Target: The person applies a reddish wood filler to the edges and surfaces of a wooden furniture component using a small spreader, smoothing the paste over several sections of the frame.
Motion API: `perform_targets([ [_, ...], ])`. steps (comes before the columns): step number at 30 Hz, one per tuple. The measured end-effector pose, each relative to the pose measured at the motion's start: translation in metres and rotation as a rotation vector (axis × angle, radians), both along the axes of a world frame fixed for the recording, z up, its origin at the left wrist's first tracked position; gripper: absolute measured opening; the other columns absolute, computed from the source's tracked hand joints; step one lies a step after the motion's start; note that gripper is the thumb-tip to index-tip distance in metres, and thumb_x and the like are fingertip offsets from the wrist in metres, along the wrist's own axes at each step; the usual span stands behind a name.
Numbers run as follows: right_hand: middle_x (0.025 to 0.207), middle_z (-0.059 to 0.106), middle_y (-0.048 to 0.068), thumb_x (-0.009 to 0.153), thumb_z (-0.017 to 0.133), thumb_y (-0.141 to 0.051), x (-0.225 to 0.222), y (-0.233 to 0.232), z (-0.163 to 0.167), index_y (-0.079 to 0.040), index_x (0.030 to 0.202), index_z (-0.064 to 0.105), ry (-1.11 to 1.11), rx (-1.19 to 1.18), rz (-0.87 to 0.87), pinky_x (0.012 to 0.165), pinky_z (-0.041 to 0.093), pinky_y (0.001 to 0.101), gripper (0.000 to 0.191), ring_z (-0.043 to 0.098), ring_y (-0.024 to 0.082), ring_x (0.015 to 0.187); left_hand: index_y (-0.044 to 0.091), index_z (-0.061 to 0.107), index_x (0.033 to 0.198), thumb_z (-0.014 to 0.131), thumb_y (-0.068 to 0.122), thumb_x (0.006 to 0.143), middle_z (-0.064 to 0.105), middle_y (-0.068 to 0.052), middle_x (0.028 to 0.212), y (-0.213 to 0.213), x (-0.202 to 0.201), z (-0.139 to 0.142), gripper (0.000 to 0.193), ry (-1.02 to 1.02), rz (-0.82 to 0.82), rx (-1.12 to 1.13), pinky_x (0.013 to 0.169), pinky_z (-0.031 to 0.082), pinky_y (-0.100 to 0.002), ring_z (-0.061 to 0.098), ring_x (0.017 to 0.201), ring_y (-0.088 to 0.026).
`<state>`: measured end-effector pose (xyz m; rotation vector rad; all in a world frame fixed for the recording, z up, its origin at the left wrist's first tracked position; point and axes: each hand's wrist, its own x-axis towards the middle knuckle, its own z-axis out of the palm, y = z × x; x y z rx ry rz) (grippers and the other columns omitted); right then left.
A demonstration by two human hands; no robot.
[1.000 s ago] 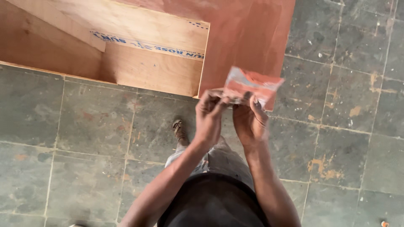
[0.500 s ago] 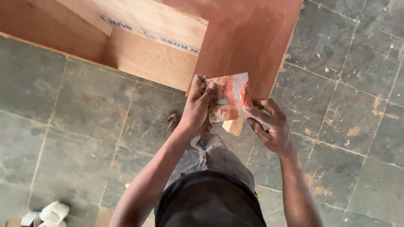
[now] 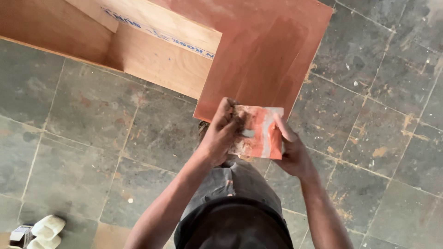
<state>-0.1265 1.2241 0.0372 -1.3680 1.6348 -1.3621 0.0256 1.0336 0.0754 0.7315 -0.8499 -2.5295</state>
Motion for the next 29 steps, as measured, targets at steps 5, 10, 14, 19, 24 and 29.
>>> perform_targets([
  [5, 0.149, 0.050, 0.020, 0.080, 0.079, 0.004, -0.007, -0.007, -0.010, -0.009, 0.163, 0.024, 0.045, -0.024, 0.004, 0.113, 0.039, 0.0437, 0.101, 0.050, 0.032, 0.138, 0.011, 0.049, 0.122, 0.051, 0.010, 0.105, 0.060, -0.001, 0.111, -0.012, -0.018, 0.003, 0.017, -0.045, 0.030, 0.081, 0.074, 0.056, -0.023, 0.062, 0.097, -0.006],
  [10, 0.141, 0.064, 0.015, 0.089, 0.074, 0.000, -0.070, -0.013, 0.010, -0.017, 0.155, 0.046, 0.232, 0.052, 0.119, 0.109, 0.053, 0.0362, 0.074, 0.066, 0.030, 0.129, 0.008, 0.045, 0.117, 0.050, 0.010, 0.110, 0.059, -0.006, 0.105, -0.009, -0.031, 0.004, 0.009, 0.088, 0.155, 0.155, 0.071, 0.058, -0.027, 0.064, 0.089, -0.010],
  [14, 0.139, 0.067, 0.014, 0.090, 0.076, -0.001, -0.131, -0.023, 0.008, -0.011, 0.152, 0.050, 0.182, -0.009, 0.169, 0.107, 0.052, 0.0360, 0.068, 0.067, 0.029, 0.128, 0.009, 0.044, 0.117, 0.050, 0.010, 0.108, 0.061, -0.006, 0.101, 0.014, -0.065, 0.000, 0.011, -0.021, 0.288, 0.069, 0.070, 0.056, -0.025, 0.063, 0.087, -0.009],
  [19, 0.141, 0.062, 0.022, 0.082, 0.082, -0.003, -0.194, -0.021, -0.002, -0.003, 0.147, 0.051, -0.028, 0.029, 0.431, 0.113, 0.046, 0.0434, 0.072, 0.060, 0.037, 0.132, 0.007, 0.047, 0.119, 0.051, 0.010, 0.109, 0.057, -0.002, 0.100, 0.068, -0.127, -0.002, 0.011, -0.105, 0.490, 0.019, 0.071, 0.054, -0.024, 0.058, 0.087, -0.006],
  [24, 0.121, 0.070, 0.014, 0.081, 0.080, 0.001, -0.256, -0.029, 0.025, -0.009, 0.138, 0.059, 0.079, 0.047, 0.713, 0.092, 0.055, 0.0386, 0.062, 0.069, 0.029, 0.108, 0.009, 0.044, 0.117, 0.050, 0.010, 0.109, 0.057, -0.002, 0.097, 0.103, -0.160, 0.006, 0.010, -0.074, 0.712, 0.091, 0.065, 0.053, -0.023, 0.058, 0.081, -0.006],
  [29, 0.103, 0.072, 0.005, 0.085, 0.075, 0.006, -0.279, -0.061, 0.047, -0.018, 0.134, 0.068, 0.026, 0.005, 1.015, 0.077, 0.057, 0.0336, 0.055, 0.070, 0.023, 0.092, 0.009, 0.044, 0.118, 0.050, 0.010, 0.110, 0.058, -0.003, 0.098, 0.132, -0.178, -0.013, 0.010, -0.016, 0.962, 0.098, 0.067, 0.056, -0.024, 0.060, 0.082, -0.007],
])
